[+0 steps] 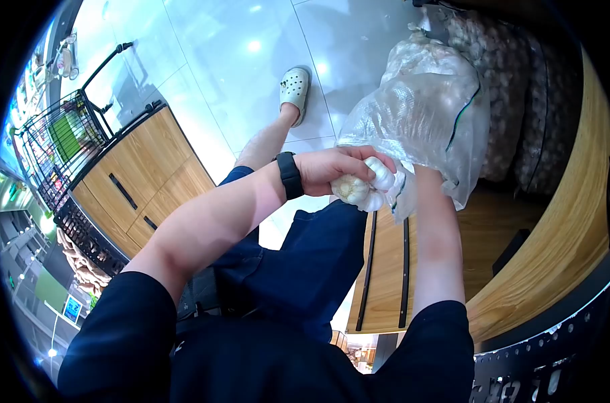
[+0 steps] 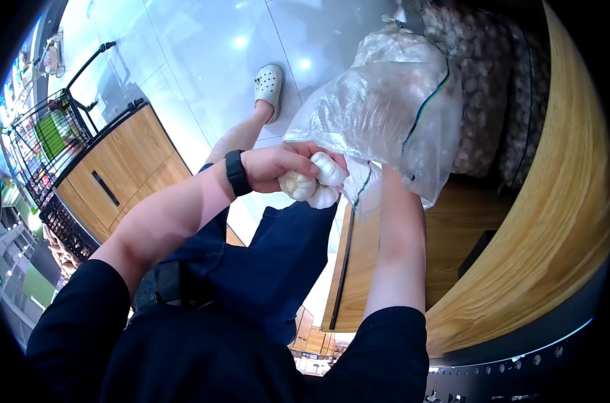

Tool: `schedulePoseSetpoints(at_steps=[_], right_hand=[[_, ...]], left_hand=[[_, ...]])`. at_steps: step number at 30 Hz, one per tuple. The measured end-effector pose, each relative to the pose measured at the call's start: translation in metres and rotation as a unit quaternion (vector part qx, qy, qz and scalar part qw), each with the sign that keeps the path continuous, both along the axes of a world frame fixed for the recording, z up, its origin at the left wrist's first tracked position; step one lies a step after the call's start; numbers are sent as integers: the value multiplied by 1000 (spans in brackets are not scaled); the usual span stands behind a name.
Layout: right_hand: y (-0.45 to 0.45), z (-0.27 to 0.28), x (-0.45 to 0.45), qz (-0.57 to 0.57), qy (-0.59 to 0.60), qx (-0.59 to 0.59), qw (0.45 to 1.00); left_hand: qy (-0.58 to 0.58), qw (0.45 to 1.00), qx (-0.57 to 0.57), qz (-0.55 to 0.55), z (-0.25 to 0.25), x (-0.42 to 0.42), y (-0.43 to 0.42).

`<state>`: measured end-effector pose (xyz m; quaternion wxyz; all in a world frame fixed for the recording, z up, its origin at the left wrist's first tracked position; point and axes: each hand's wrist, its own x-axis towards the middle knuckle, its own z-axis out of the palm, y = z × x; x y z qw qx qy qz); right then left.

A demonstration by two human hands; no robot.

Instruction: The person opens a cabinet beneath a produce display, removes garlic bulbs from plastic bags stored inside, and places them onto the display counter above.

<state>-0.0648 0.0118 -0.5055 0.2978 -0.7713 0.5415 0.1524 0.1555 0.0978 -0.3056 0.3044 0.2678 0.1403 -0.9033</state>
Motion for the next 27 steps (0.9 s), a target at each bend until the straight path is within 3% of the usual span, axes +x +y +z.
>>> schedulePoseSetpoints(at_steps=[18,23,27], right_hand=[[3,-1,67,-73,64,-43,994],[-15,21,42,-63,43,-2,997],[-61,41,18,-109,36,-43,992]], left_hand=[[3,999,-32,4,-11,4,-13],[14,999,-45,0,-7,2,-11],[35,997,-74,15,-10,-4,-6]])
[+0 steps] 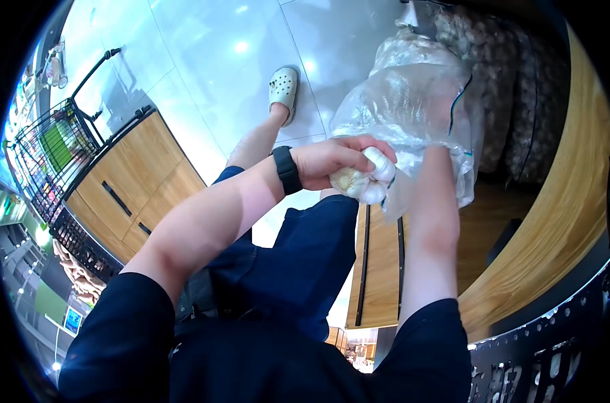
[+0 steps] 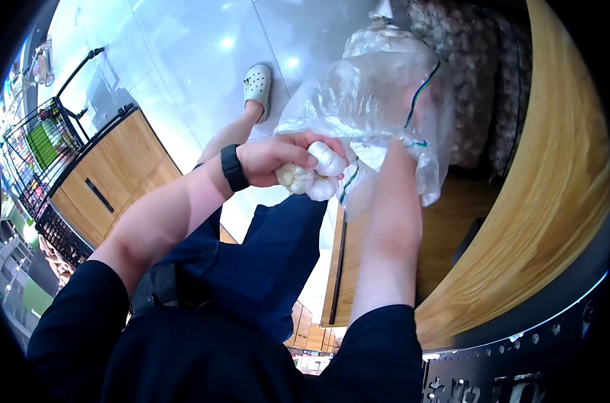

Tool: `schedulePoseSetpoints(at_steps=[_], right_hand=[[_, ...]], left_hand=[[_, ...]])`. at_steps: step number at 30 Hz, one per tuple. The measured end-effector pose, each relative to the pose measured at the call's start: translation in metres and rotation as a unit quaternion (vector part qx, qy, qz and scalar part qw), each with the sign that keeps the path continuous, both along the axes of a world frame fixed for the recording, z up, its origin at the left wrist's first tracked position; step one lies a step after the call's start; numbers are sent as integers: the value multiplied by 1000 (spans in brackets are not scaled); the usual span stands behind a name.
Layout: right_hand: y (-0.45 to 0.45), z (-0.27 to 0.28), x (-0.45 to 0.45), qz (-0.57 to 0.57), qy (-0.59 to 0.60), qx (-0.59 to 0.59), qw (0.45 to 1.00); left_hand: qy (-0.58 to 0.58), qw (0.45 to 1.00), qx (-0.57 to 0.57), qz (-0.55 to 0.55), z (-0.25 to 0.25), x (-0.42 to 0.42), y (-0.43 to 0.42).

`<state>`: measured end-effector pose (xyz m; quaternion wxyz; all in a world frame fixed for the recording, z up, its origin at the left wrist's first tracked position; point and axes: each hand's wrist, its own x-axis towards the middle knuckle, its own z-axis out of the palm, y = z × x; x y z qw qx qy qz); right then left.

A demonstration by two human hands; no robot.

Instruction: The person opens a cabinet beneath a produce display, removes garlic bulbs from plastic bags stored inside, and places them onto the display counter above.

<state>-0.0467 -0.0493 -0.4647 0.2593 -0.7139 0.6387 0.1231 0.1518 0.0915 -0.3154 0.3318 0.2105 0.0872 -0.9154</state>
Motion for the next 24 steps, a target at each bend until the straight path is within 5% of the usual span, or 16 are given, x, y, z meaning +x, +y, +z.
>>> schedulePoseSetpoints(at_steps=[7,24], right_hand=[[-85,-29,-6,-1,62,14,998],[-92,-28,-22,5,75,47,996]], left_hand=[[-26,999,-17,18,10,6,-19],[-57,997,-4,46,12,20,-32]])
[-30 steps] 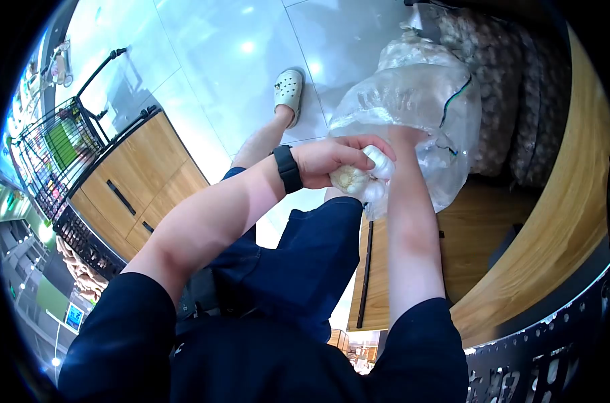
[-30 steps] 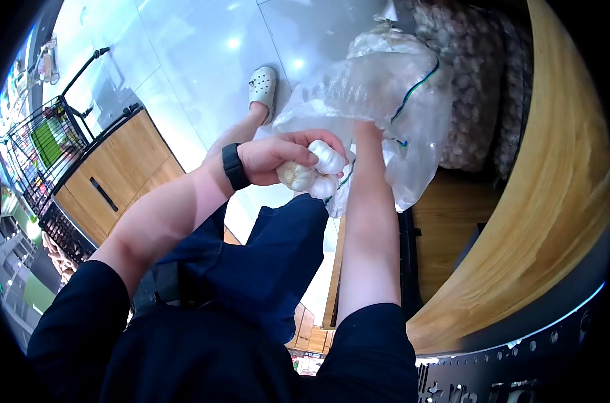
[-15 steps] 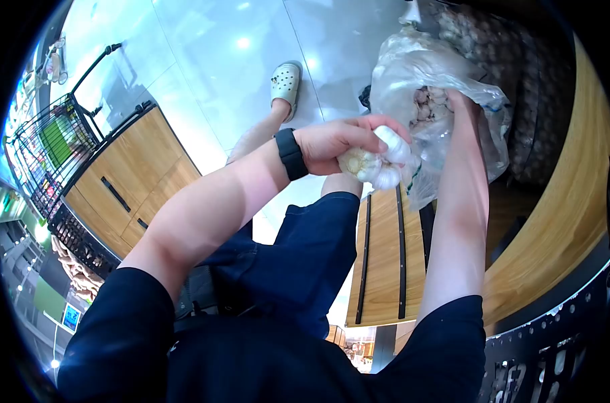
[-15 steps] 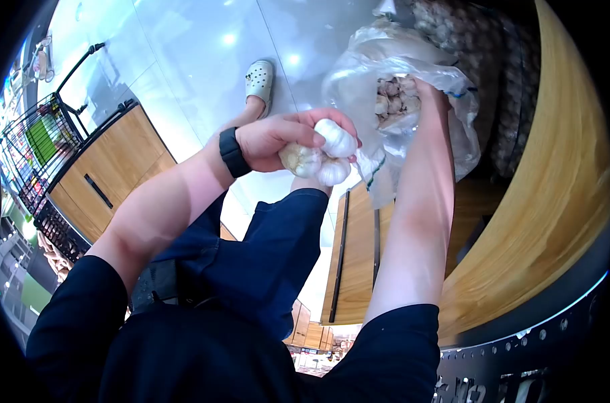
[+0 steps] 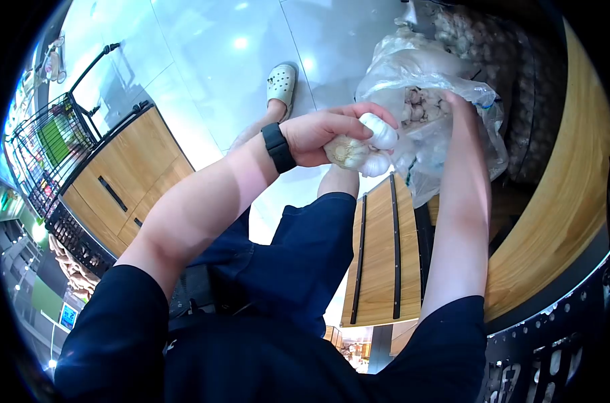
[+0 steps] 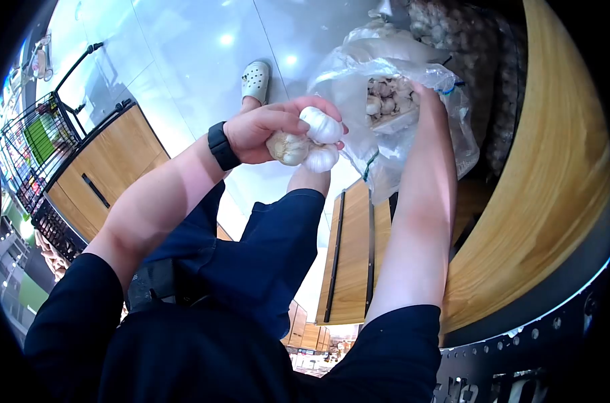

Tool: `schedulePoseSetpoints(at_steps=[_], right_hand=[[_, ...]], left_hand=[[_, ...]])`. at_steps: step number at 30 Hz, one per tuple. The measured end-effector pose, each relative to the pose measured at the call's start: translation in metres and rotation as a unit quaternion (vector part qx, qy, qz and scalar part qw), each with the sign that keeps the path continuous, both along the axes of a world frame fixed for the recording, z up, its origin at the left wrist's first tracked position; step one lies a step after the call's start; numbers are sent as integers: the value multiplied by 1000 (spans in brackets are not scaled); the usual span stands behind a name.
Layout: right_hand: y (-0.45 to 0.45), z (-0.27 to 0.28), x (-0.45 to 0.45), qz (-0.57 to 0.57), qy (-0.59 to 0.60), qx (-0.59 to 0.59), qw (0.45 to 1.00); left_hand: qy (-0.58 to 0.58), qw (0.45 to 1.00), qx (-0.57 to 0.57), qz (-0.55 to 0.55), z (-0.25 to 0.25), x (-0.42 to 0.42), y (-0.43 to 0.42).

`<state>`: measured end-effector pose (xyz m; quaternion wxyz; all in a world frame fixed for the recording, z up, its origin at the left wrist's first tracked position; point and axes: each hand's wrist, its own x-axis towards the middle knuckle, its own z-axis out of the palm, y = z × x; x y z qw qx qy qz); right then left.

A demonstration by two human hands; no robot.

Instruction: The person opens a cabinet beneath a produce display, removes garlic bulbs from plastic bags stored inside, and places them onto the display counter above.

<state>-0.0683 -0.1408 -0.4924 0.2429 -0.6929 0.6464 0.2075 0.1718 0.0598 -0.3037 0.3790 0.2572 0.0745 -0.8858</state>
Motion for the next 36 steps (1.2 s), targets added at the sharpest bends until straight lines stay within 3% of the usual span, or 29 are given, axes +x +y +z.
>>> schedulePoseSetpoints(at_steps=[17,25,30,32,36], right_hand=[[13,-4,7,13,-1,39,999],[62,19,17,37,-18,193,980],[57,7,45,-16,-10,199,980],[68,-47,26,182,41,88,978],[80,9,47,97,85,187,974]], left_hand=[[3,1000,0,-21,-1,1,2],[16,1000,5,-23,0,1,3],[14,999,11,-32,2,1,4],[11,999,11,-36,0,2,4],[20,999,8,-26,0,1,3]])
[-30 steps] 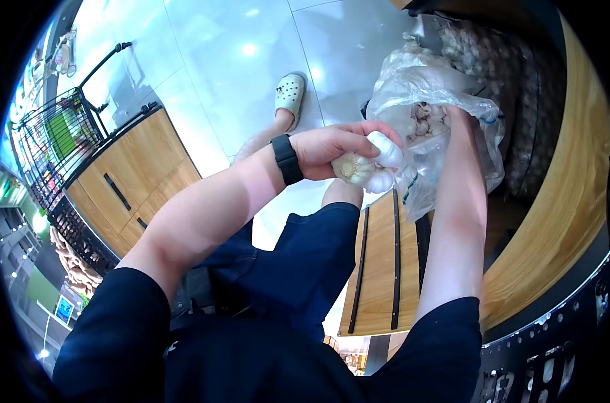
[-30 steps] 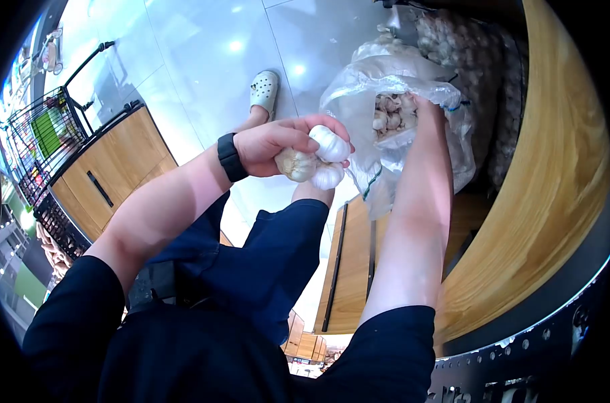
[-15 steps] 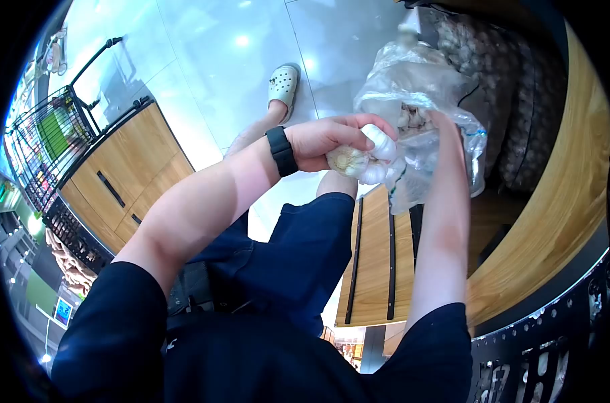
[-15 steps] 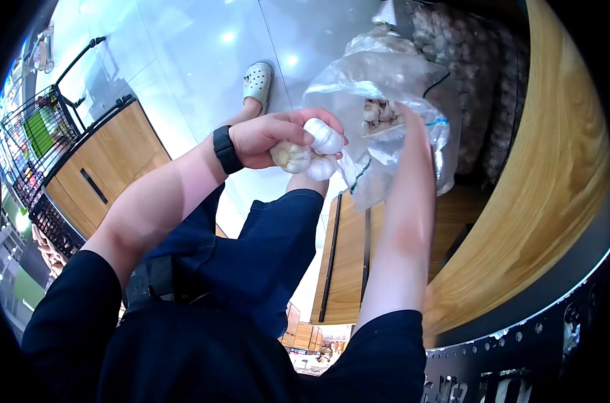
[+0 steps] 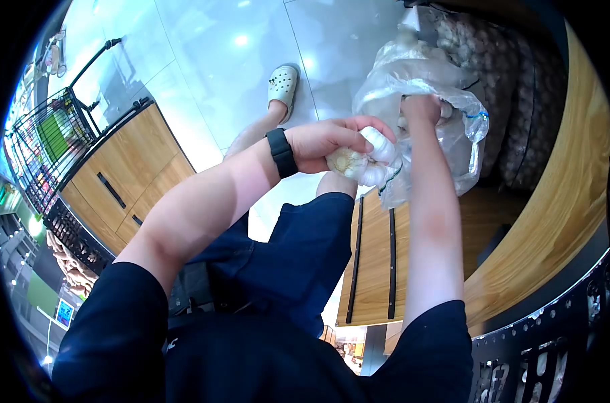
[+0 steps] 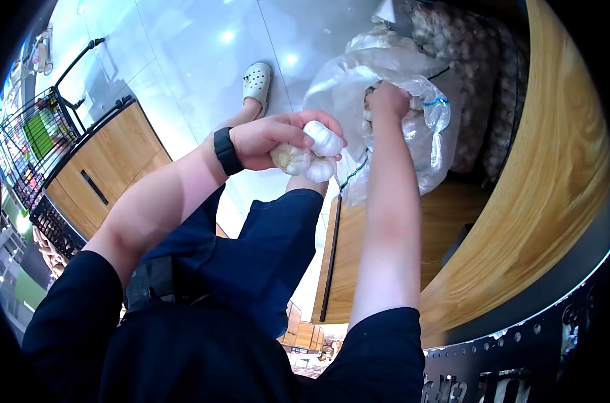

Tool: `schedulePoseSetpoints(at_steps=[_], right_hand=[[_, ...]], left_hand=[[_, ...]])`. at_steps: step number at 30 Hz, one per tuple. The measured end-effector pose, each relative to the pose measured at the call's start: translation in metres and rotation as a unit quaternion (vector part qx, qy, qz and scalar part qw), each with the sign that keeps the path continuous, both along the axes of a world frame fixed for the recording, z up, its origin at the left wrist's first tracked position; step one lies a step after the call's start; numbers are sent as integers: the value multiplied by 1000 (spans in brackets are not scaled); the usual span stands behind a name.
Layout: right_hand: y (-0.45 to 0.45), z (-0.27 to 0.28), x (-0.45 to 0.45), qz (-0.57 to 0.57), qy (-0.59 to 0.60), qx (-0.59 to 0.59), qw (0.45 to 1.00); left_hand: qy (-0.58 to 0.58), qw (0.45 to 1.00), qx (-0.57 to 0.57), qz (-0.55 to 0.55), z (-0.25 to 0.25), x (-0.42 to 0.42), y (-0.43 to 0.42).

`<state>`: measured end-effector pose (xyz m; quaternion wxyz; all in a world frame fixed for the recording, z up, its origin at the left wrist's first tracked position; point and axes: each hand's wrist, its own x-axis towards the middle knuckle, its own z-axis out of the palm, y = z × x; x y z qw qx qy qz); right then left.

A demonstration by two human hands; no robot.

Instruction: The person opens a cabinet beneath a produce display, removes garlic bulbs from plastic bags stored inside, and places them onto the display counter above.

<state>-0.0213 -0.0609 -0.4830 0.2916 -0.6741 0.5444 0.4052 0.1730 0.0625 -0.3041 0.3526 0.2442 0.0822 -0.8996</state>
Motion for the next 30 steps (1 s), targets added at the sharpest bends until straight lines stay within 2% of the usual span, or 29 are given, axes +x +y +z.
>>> schedulePoseSetpoints(at_steps=[1,3,4,6,8,10,14,18,20,23,27,29,30], right_hand=[[17,-6,-3,-4,-101,-144,984],[34,-21,-1,-51,-222,-308,924],[33,-27,-3,-52,-219,-308,925],[29,-34,-6,168,-99,-179,964],[26,-3,-1,58,-125,-197,971],[24,6,-2,36,-130,-113,984],[35,-1,-19,100,-153,-152,971],[52,-45,-33,178,-190,-212,942],[53,-49,-29,128,-146,-146,970],[50,-24,-29,79,-220,-195,952],[41,-1,-30,-4,-179,-163,970],[34,5,-36,-225,-143,-149,952],[37,-4,-39,-224,-143,-149,952]], left_hand=[[-1,1000,-1,1,0,0,0],[17,1000,-2,12,0,0,0],[19,1000,-1,10,0,0,0],[0,1000,13,-1,2,1,0],[0,1000,16,-2,1,2,-1],[-4,1000,14,1,2,4,0],[-6,1000,9,-1,2,5,0],[-4,1000,14,-3,0,4,0],[-2,1000,10,-4,-1,3,0],[-3,1000,4,-11,3,4,-1],[-14,1000,6,-12,5,8,0],[-9,1000,9,-5,4,12,3],[-13,1000,15,-1,6,14,4]])
